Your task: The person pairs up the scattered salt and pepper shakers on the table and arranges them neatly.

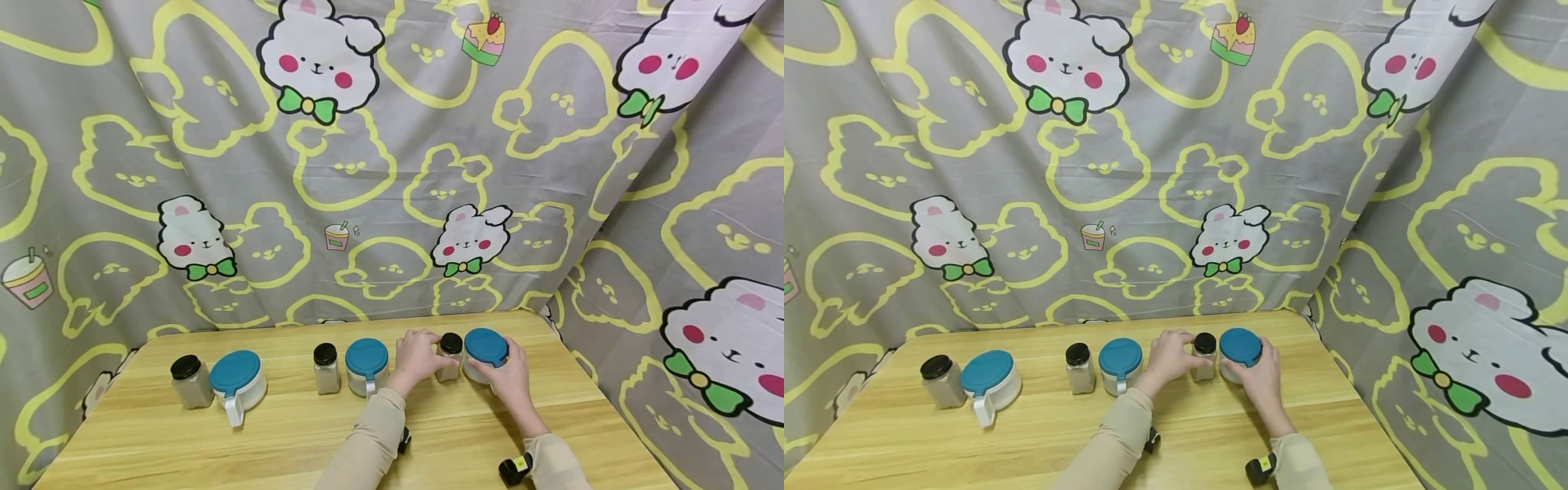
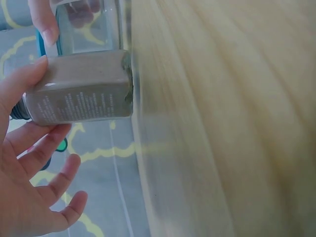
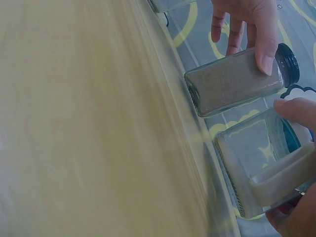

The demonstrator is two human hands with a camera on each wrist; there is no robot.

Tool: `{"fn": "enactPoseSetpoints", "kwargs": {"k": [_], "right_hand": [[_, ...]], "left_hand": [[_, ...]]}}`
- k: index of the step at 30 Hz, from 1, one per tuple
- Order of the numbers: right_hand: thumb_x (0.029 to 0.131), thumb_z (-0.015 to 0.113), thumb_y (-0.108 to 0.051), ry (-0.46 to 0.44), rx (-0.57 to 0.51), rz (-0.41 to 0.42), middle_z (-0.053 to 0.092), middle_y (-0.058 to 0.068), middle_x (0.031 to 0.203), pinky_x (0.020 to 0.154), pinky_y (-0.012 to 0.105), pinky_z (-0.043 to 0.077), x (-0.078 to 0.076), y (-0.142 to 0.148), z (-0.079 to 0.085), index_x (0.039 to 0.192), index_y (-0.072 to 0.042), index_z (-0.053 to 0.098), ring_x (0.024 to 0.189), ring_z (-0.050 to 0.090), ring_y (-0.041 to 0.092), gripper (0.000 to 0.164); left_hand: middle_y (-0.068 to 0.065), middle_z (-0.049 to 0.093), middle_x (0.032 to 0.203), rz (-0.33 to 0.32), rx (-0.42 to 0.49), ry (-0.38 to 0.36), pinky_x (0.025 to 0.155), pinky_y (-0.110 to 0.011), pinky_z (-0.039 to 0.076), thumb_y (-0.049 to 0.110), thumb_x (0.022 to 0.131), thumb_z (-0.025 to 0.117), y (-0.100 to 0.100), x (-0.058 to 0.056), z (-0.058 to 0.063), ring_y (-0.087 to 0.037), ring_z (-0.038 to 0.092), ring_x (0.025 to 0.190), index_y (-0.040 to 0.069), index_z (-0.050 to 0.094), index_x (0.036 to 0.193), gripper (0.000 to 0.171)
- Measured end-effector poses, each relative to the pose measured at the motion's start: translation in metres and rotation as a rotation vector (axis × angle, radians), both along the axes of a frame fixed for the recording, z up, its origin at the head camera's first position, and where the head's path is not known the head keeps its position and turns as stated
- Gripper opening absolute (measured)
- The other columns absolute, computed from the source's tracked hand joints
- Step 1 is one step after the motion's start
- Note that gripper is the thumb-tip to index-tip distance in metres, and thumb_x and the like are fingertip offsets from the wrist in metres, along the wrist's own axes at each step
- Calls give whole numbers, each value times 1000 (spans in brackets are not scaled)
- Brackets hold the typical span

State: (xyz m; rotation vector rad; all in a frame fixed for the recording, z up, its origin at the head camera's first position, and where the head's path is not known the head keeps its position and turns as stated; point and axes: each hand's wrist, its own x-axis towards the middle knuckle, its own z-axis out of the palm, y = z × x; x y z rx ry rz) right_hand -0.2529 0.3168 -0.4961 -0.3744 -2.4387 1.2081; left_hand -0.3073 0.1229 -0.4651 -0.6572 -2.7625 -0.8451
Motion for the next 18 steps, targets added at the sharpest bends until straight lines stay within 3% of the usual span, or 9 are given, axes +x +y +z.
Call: {"fn": "enactPoseSetpoints", "kwargs": {"k": [11,18], "right_hand": [[74,84,-36,-17,-13,14,34,29,144,106,63,35,1,-1,0,146,3,31,131,38,45,99],[74,84,-37,-18,-8,21,35,28,144,105,63,35,0,-1,-2,146,3,31,130,39,45,98]], "left_hand": [[1,68,123,-1,-12,-6,92,-49,43,57,70,80,0,-2,-2,-29,57,115,20,71,120,63],[0,68,124,1,13,-52,94,-52,42,57,70,80,-2,-1,-3,-30,58,115,19,71,120,63]]}}
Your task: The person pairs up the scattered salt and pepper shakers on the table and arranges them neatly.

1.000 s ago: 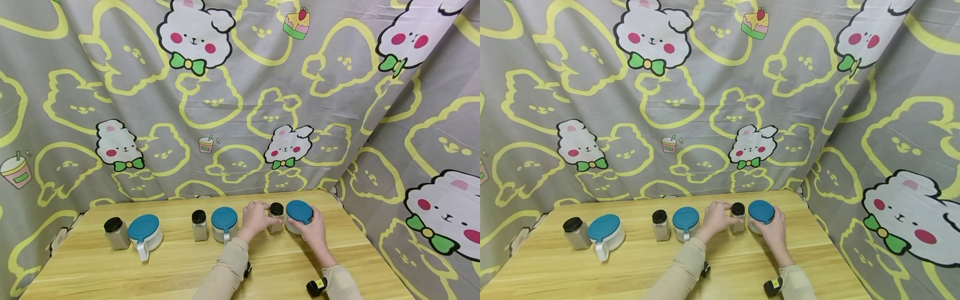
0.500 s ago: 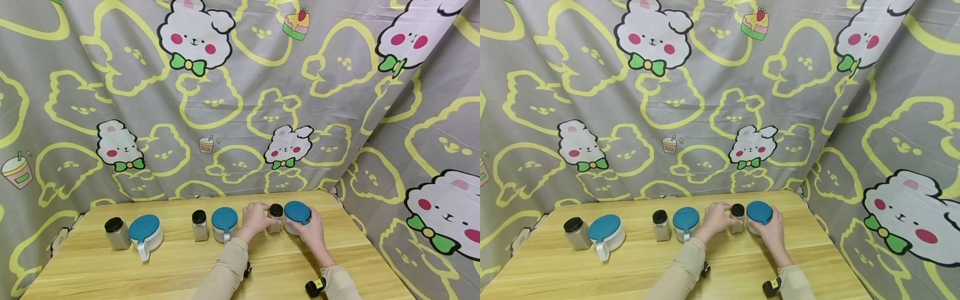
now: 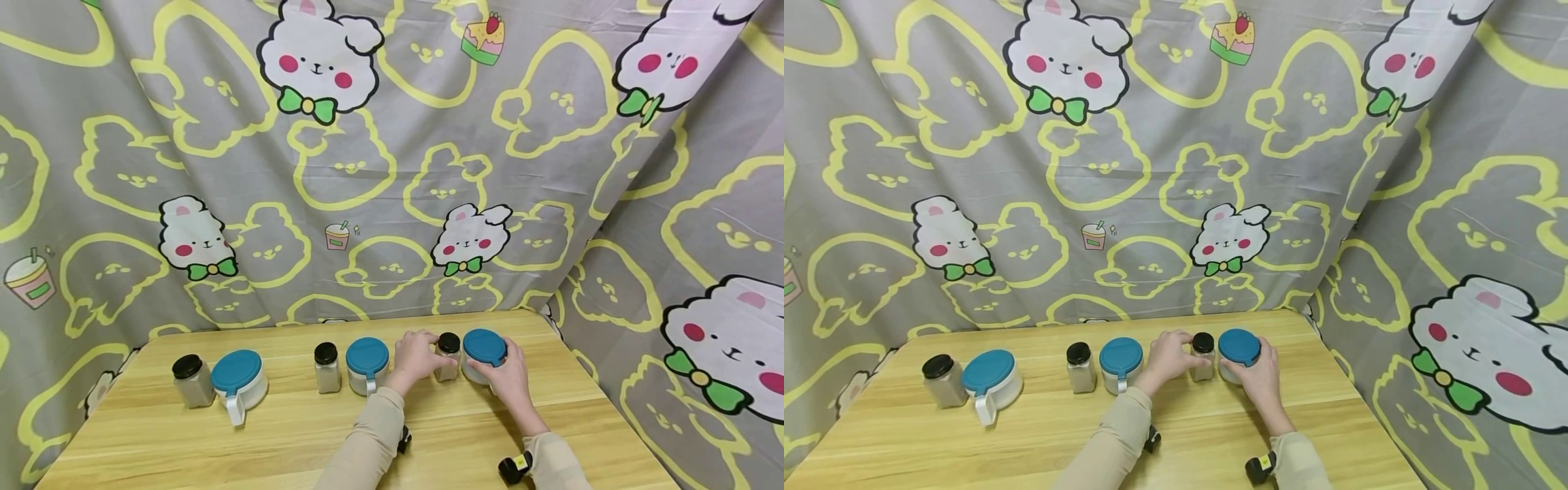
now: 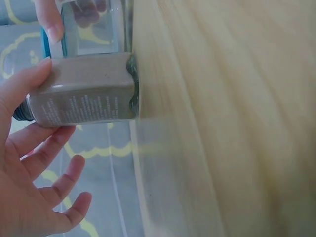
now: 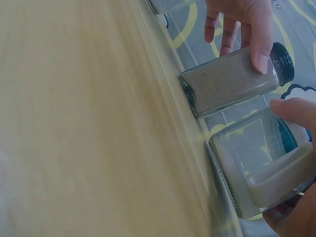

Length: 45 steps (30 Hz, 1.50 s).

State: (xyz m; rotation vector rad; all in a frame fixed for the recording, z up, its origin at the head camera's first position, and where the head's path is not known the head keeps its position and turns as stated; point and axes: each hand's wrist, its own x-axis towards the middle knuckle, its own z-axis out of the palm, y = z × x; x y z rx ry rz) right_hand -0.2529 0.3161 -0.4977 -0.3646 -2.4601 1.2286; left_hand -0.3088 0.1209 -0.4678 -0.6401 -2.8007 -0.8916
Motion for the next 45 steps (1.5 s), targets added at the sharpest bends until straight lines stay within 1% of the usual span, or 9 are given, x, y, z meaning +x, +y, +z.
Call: {"fn": "enactPoseSetpoints", "kwargs": {"k": [6,11,18,23,31,39,45], "right_hand": [[74,84,-37,-5,-1,3,35,28,143,105,63,35,0,1,-1,145,3,31,130,39,45,98],[74,84,-37,-11,-4,7,35,29,144,105,63,35,1,0,-1,145,4,31,130,38,45,97],[75,84,-37,-19,-10,12,35,29,144,105,63,35,2,0,-1,145,4,31,130,38,45,97],[74,84,-36,-20,-9,12,36,29,143,106,63,35,1,1,-1,144,4,32,130,39,45,96],[75,83,-35,-25,-17,10,37,29,141,105,64,35,1,0,0,143,4,33,129,40,45,93],[75,83,-35,-38,-7,1,37,29,140,104,64,36,1,1,-1,143,4,32,128,40,46,94],[75,83,-35,-53,6,-4,37,30,139,103,64,37,2,0,0,143,5,30,127,40,47,95]], "left_hand": [[-1,68,124,-3,1,-24,94,-53,41,57,71,80,-1,-1,1,-31,58,115,19,70,121,64],[-1,70,122,-16,16,-50,90,-52,43,55,71,81,-2,-2,2,-29,61,113,19,71,121,62],[2,72,113,-38,49,-93,87,-49,43,51,71,82,-4,-3,2,-28,60,107,20,71,120,58],[1,72,112,-48,55,-117,88,-50,43,49,72,82,-6,-2,4,-28,60,106,20,70,121,58],[0,71,110,-50,47,-115,84,-49,43,48,73,82,-5,-1,4,-29,60,104,20,71,118,55],[-1,71,112,-49,49,-115,84,-48,43,48,74,81,-5,2,6,-30,60,105,21,71,116,51],[-2,71,112,-47,41,-117,83,-48,44,48,75,81,-4,4,7,-30,61,105,19,71,117,53]]}}
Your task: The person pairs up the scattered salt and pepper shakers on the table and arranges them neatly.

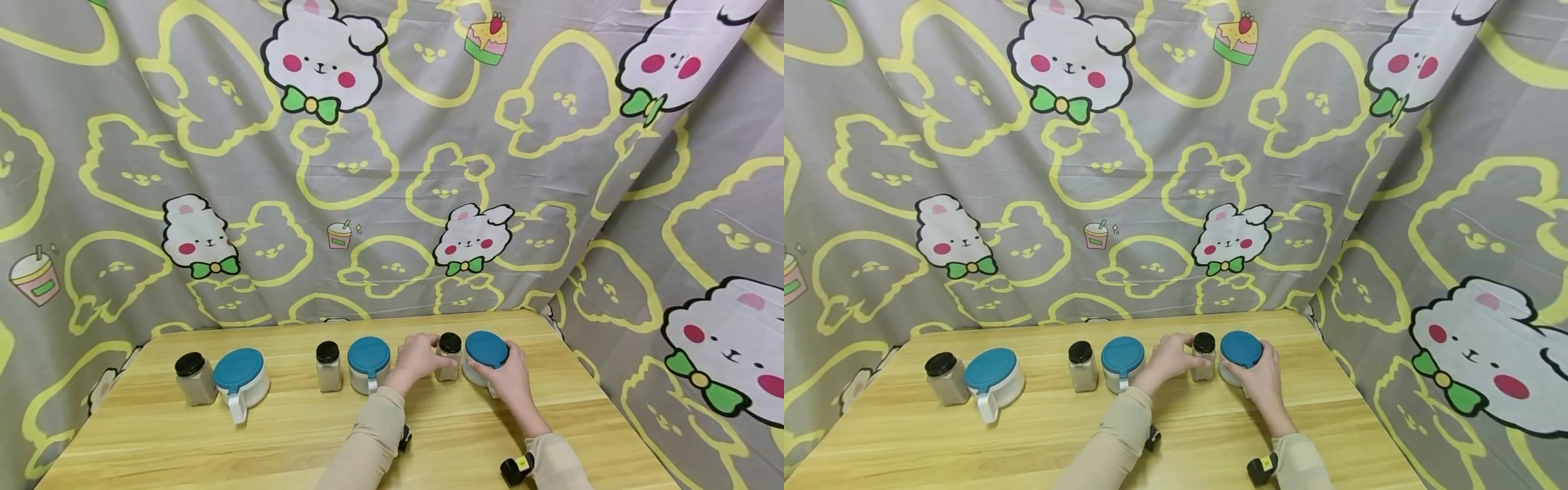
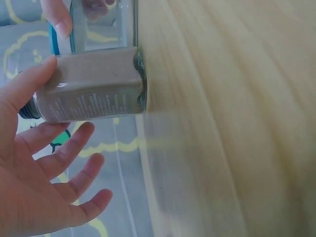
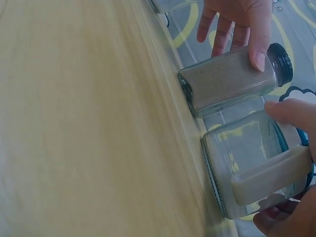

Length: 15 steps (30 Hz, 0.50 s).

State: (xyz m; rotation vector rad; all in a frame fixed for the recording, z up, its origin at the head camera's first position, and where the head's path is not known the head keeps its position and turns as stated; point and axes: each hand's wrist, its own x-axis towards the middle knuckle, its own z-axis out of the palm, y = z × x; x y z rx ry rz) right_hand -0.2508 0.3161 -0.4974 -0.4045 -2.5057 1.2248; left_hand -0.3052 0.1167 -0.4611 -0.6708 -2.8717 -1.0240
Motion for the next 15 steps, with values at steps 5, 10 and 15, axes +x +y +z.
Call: {"fn": "enactPoseSetpoints", "kwargs": {"k": [5,10,15], "right_hand": [[75,82,-35,-3,6,-1,37,31,139,103,64,37,1,0,0,142,6,30,126,41,47,94],[75,82,-35,1,2,-1,37,31,138,102,64,37,2,-1,1,142,7,30,125,40,47,95],[75,82,-36,5,-3,4,36,32,139,103,64,37,1,-2,2,142,8,28,126,40,47,96]], "left_hand": [[-3,71,113,2,1,-5,85,-49,44,48,76,80,1,2,0,-30,60,106,17,70,120,55],[-3,70,114,12,2,-14,85,-50,44,50,76,79,2,2,-2,-31,60,107,16,68,123,59],[-3,70,114,29,17,-29,84,-49,44,51,76,78,2,3,-2,-30,59,106,18,61,131,67]]}}
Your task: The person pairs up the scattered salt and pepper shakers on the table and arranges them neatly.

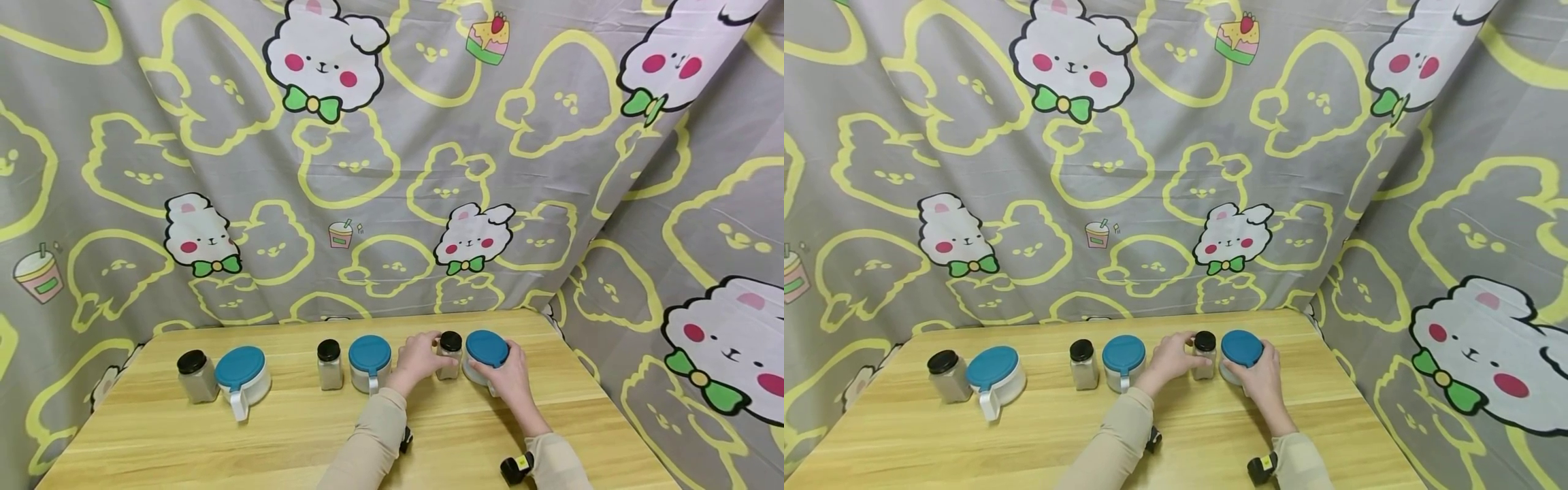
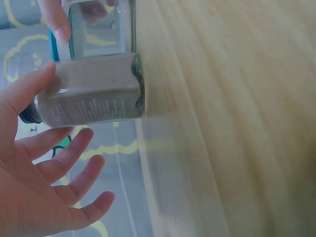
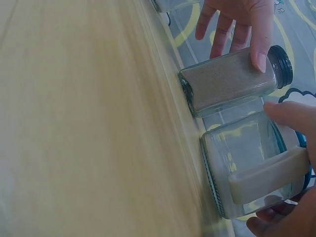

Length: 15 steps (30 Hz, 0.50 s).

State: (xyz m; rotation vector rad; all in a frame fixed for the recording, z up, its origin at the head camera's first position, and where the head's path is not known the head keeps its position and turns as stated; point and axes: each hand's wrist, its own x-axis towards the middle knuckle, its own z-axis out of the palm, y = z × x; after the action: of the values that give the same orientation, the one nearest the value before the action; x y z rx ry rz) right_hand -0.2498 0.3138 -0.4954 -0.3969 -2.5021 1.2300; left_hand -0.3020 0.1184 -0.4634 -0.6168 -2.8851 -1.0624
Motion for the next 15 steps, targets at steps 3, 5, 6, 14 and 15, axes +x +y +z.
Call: {"fn": "enactPoseSetpoints", "kwargs": {"k": [3,5,6,14,15], "right_hand": [[75,82,-35,4,-1,2,36,32,139,103,64,36,-1,0,1,142,8,28,126,40,47,96],[76,82,-35,6,1,7,35,32,139,104,64,36,0,0,1,142,8,28,127,39,48,96],[76,82,-35,6,5,11,35,33,140,104,65,35,0,1,1,143,8,27,127,39,48,97],[77,81,-37,-8,10,14,26,36,147,106,66,34,1,3,3,150,6,19,132,33,51,105],[77,81,-36,-1,5,13,27,36,146,105,66,34,1,3,4,150,6,18,132,33,51,105]], "left_hand": [[-3,69,114,11,15,-11,84,-49,44,51,76,79,0,1,1,-30,59,106,18,57,137,72],[-3,70,115,20,26,-10,84,-49,44,51,75,79,0,2,2,-30,59,106,18,55,138,74],[-3,70,115,25,30,-9,84,-49,44,50,75,80,0,2,3,-30,60,106,18,55,138,74],[-3,69,118,47,56,13,86,-49,45,49,76,79,-1,8,10,-30,60,110,19,55,138,73],[-3,69,119,48,60,14,86,-49,45,48,77,79,-1,9,11,-31,60,110,19,55,138,72]]}}
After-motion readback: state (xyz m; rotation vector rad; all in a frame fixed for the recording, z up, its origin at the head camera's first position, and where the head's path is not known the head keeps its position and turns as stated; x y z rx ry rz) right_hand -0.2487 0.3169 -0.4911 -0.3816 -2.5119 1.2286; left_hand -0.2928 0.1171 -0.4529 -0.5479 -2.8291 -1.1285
